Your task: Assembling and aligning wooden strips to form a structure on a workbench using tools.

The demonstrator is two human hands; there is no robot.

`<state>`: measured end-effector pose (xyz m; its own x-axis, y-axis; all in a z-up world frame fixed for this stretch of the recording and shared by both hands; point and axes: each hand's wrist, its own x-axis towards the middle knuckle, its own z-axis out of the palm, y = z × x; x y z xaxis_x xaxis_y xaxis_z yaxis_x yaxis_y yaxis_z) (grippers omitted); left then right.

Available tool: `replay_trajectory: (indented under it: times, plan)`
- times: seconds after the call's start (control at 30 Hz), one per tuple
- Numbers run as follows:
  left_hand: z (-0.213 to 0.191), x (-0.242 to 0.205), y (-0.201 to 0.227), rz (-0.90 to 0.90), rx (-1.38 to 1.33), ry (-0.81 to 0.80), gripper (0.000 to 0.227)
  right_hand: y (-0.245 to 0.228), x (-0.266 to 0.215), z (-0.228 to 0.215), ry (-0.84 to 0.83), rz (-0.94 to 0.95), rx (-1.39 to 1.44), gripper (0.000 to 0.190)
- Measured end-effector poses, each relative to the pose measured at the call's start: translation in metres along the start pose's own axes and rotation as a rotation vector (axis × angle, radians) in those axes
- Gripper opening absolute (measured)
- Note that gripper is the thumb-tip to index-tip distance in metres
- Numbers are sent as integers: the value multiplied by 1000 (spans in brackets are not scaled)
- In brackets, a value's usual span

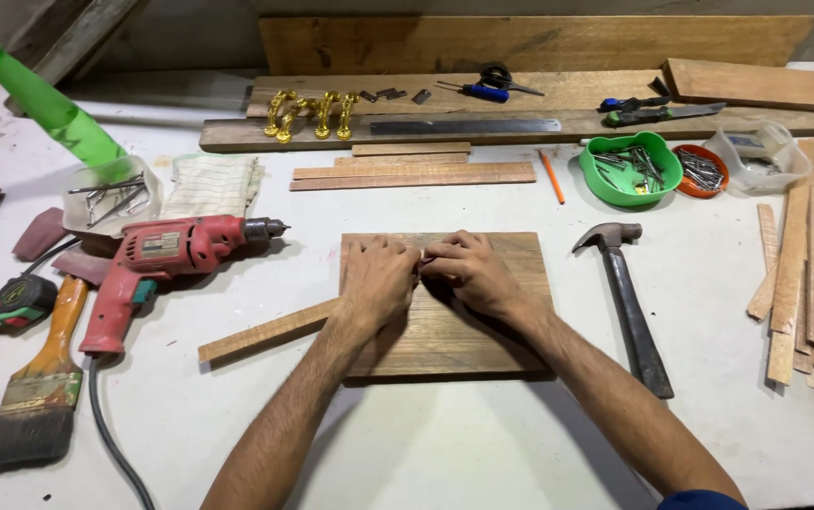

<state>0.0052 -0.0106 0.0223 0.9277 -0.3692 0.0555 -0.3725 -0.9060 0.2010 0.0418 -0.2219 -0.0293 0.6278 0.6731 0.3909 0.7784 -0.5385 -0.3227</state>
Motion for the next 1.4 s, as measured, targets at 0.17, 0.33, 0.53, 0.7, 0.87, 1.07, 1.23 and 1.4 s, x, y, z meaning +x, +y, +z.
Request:
replay_trajectory:
  times: [0.17,0.33,0.53,0.7,0.87,1.07,1.23,1.4]
  plan:
    - [0,2,-7,-67,37,-58,18,7,12,11,-21,-49,6,29]
    - [-17,10,-1,-112,40,-207,12,29,4,-11,-44,-31,-29,27]
    - [-7,10,-2,-138,24,-258,16,56,-13,-35,-52,52,-167,26]
    - [2,-13,-10,-103,-59,-123,27,78,-21,-41,-77,112,-253,21]
    - [-33,-61,-25,-229,-163,-129,45,60,-13,-55,-27,229,-127,13]
    - [-37,-110,-64,-437,-209,-189,54,15,20,-36,45,134,44,12]
    - [-42,-139,-87,-398,-188,-6,21,-12,52,-7,28,211,166,13]
    - [-26,-163,-128,-336,247,380,12,-53,85,12,-33,66,123,18]
